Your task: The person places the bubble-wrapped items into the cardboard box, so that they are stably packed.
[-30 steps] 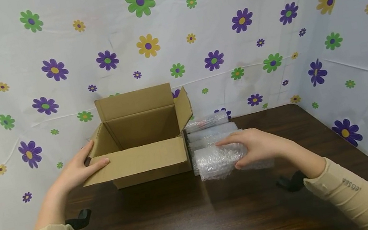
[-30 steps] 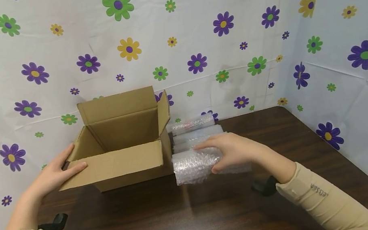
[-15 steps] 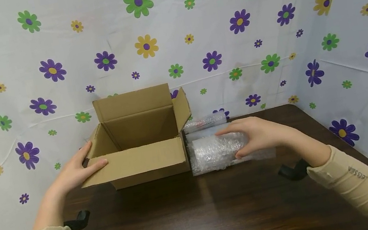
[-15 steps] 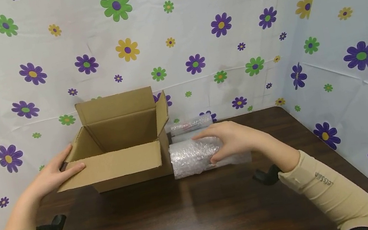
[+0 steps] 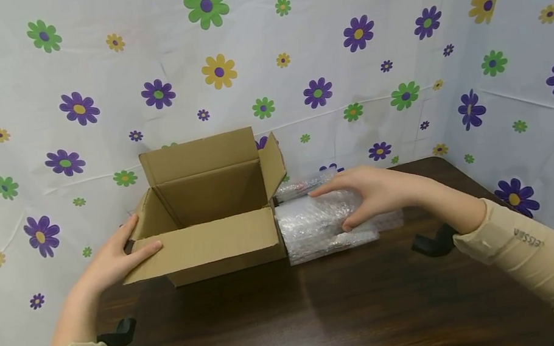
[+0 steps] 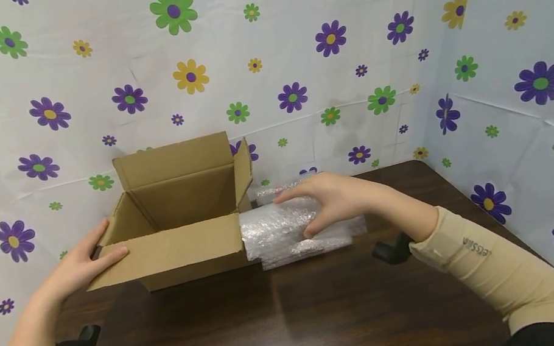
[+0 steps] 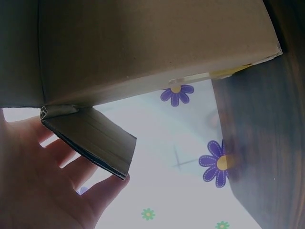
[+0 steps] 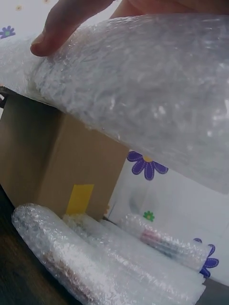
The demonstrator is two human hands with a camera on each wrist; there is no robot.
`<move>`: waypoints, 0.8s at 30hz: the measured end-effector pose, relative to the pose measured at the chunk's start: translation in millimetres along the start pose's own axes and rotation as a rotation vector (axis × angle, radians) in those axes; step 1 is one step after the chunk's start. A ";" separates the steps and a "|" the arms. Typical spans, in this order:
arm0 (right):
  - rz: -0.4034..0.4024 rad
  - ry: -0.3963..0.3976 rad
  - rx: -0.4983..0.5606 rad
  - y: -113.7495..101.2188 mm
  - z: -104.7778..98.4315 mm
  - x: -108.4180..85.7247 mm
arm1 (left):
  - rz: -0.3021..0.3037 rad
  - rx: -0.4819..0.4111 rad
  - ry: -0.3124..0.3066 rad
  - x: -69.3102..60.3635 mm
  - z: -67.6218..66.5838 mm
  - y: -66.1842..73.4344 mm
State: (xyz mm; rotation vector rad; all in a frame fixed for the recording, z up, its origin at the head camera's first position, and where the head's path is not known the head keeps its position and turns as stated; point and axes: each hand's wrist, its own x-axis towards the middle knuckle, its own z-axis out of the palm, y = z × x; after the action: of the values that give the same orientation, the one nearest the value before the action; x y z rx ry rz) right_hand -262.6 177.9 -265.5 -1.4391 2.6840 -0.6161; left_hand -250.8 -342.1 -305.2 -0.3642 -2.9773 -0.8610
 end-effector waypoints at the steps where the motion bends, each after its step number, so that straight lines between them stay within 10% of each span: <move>1: -0.006 0.001 -0.007 -1.3 -1.6 1.1 | 0.003 0.001 0.000 0.1 0.1 -0.1; 24: -0.141 -0.022 0.016 -53.3 -40.3 62.7 | -0.017 0.007 -0.002 -1.2 -0.4 1.0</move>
State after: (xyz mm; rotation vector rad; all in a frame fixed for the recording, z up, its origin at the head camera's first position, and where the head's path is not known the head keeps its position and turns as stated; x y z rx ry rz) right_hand -264.7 114.3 -199.6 -1.6311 2.5717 -0.6234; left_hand -249.5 -341.7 -304.4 -0.3393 -2.9885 -0.8520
